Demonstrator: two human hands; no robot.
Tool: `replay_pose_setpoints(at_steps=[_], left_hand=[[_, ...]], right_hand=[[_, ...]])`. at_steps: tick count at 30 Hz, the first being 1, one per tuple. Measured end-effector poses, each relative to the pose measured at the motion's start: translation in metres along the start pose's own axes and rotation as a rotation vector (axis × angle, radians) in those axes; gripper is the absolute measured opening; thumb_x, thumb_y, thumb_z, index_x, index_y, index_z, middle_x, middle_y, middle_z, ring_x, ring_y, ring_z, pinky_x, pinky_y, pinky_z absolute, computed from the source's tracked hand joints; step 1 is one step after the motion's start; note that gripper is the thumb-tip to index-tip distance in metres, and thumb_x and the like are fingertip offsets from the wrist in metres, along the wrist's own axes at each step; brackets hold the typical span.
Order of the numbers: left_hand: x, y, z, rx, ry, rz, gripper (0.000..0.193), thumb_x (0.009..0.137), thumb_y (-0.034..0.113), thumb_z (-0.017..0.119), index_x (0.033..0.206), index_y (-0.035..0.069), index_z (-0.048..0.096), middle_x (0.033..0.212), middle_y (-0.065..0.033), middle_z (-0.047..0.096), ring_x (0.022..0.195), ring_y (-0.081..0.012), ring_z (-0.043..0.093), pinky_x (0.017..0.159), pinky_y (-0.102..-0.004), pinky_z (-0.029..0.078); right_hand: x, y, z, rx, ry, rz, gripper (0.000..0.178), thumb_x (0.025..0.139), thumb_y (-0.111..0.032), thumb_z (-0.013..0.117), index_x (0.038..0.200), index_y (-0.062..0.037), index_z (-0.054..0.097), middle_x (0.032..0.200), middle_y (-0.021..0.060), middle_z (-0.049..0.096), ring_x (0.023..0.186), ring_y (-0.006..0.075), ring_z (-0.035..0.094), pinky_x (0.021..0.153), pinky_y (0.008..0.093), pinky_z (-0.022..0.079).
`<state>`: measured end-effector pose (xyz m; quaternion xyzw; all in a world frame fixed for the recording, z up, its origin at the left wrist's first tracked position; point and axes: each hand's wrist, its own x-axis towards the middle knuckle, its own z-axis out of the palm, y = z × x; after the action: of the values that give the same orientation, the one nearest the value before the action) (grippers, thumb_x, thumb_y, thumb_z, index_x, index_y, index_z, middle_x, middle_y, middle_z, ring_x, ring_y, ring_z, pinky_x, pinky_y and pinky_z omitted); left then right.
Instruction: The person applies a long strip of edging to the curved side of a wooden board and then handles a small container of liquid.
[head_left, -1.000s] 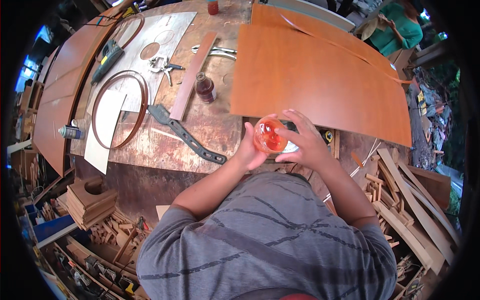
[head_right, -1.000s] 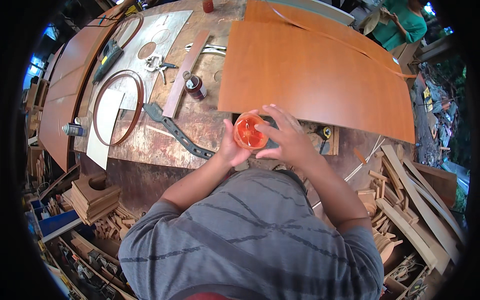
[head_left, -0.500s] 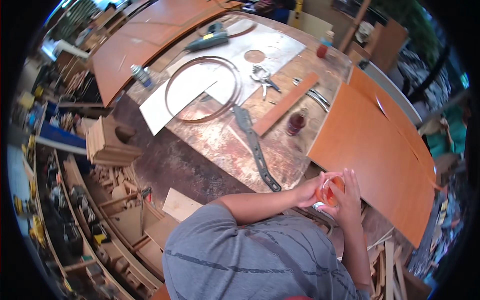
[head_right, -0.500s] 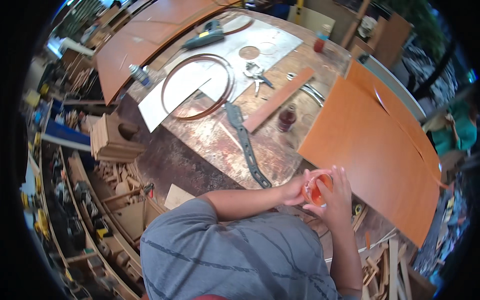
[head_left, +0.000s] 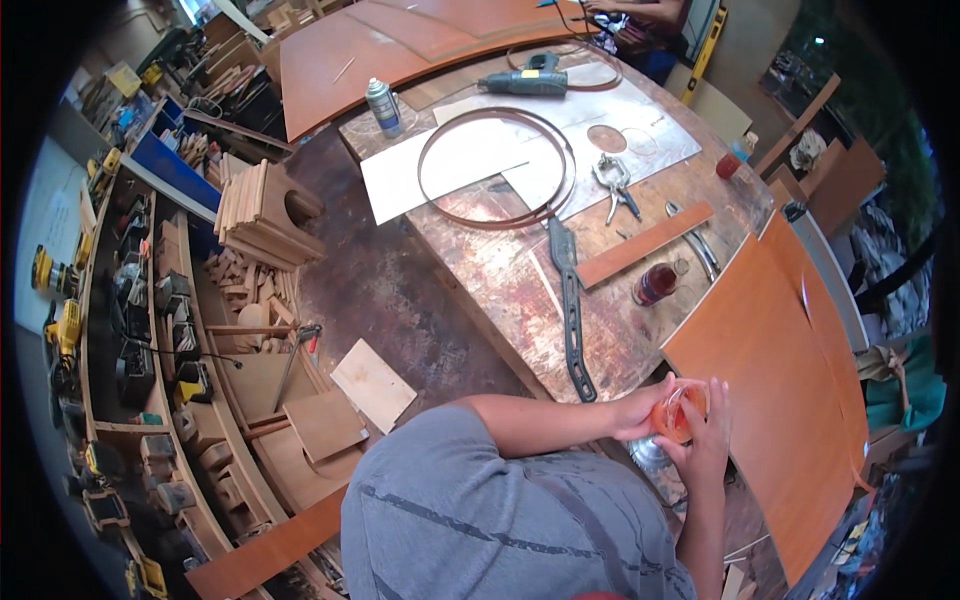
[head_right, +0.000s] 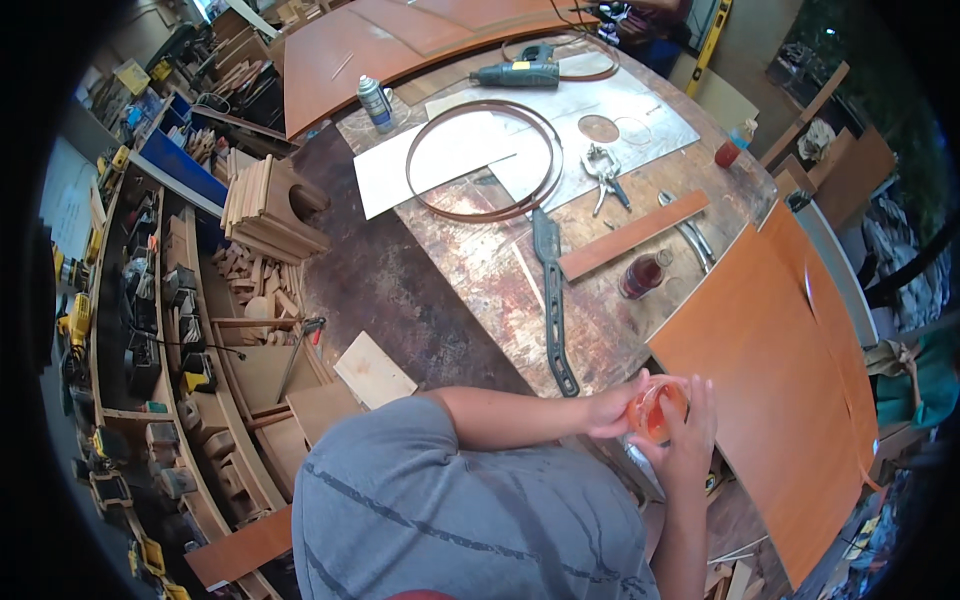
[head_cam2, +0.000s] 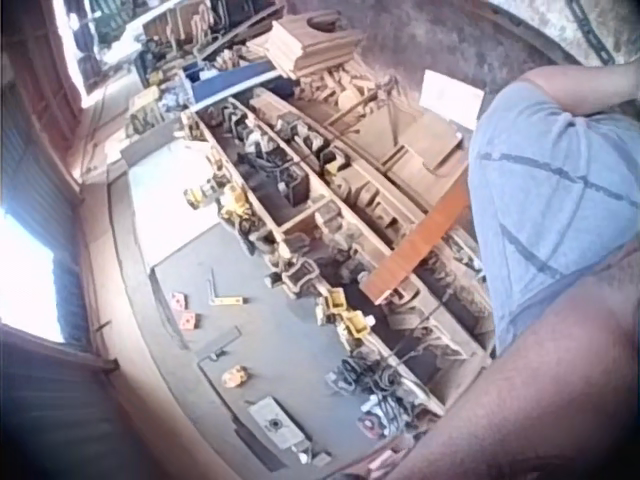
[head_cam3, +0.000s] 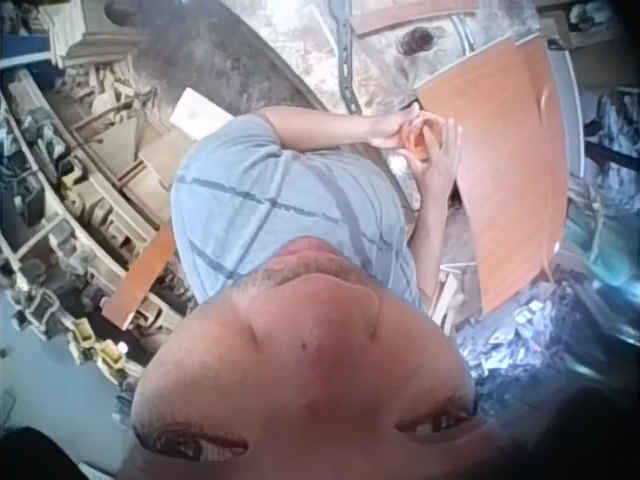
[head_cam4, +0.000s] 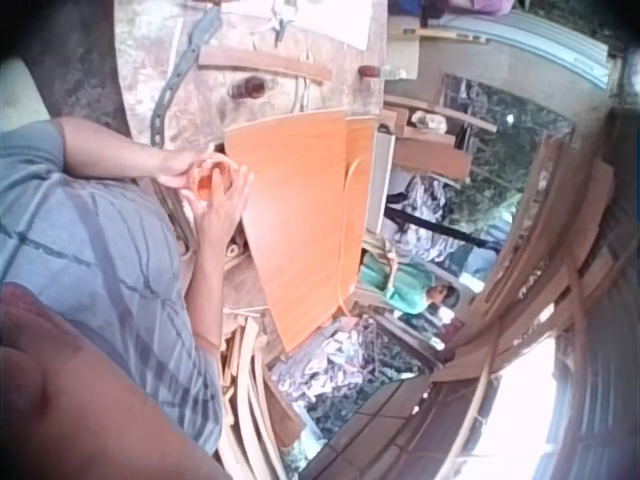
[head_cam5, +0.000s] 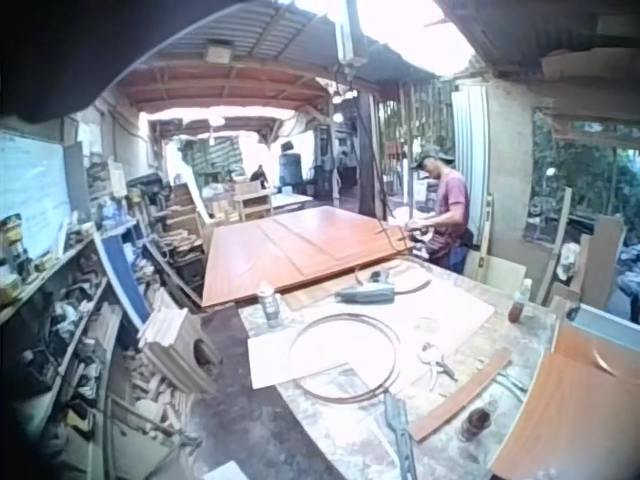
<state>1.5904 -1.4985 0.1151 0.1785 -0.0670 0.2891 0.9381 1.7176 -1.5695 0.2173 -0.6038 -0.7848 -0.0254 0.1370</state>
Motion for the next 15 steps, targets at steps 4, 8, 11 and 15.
replay_pose_setpoints(at_steps=[4, 8, 11, 15], left_hand=[[-0.004, -0.007, 0.008, -0.008, 0.021, 0.011, 0.071, 0.093, 0.059, 0.032, 0.141, 0.006, 0.031, 0.137, -0.0113, 0.043, 0.129, -0.0237, 0.041, 0.108, -0.0419, 0.034], [0.003, -0.014, 0.010, 0.011, 0.016, -0.046, 0.074, 0.091, 0.061, 0.033, 0.142, 0.006, 0.031, 0.138, -0.0108, 0.042, 0.129, -0.0235, 0.041, 0.108, -0.0411, 0.034], [0.009, -0.013, 0.008, 0.013, 0.060, -0.020, 0.076, 0.090, 0.063, 0.033, 0.141, 0.007, 0.032, 0.136, -0.0104, 0.043, 0.128, -0.0230, 0.042, 0.107, -0.0404, 0.035], [0.016, -0.018, 0.001, 0.086, 0.067, -0.076, 0.081, 0.087, 0.069, 0.030, 0.142, 0.009, 0.031, 0.142, -0.0099, 0.037, 0.134, -0.0239, 0.035, 0.111, -0.0432, 0.030]], right_hand=[[-0.007, 0.000, -0.002, 0.018, -0.031, 0.014, 0.076, 0.066, -0.064, 0.067, 0.119, -0.0106, 0.058, 0.142, 0.0233, 0.035, 0.130, 0.0471, 0.033, 0.102, 0.0548, 0.033], [-0.020, 0.011, 0.004, 0.017, 0.012, 0.015, 0.076, 0.065, -0.064, 0.067, 0.117, -0.0105, 0.058, 0.142, 0.0228, 0.035, 0.130, 0.0469, 0.033, 0.102, 0.0549, 0.033], [-0.014, 0.013, -0.003, 0.036, 0.025, 0.000, 0.078, 0.062, -0.063, 0.070, 0.118, -0.0102, 0.057, 0.141, 0.0222, 0.037, 0.130, 0.0462, 0.034, 0.102, 0.0543, 0.033], [-0.015, 0.020, -0.014, 0.115, 0.086, 0.055, 0.078, 0.058, -0.059, 0.075, 0.119, -0.0126, 0.058, 0.142, 0.0191, 0.036, 0.131, 0.0435, 0.032, 0.104, 0.0547, 0.031]])
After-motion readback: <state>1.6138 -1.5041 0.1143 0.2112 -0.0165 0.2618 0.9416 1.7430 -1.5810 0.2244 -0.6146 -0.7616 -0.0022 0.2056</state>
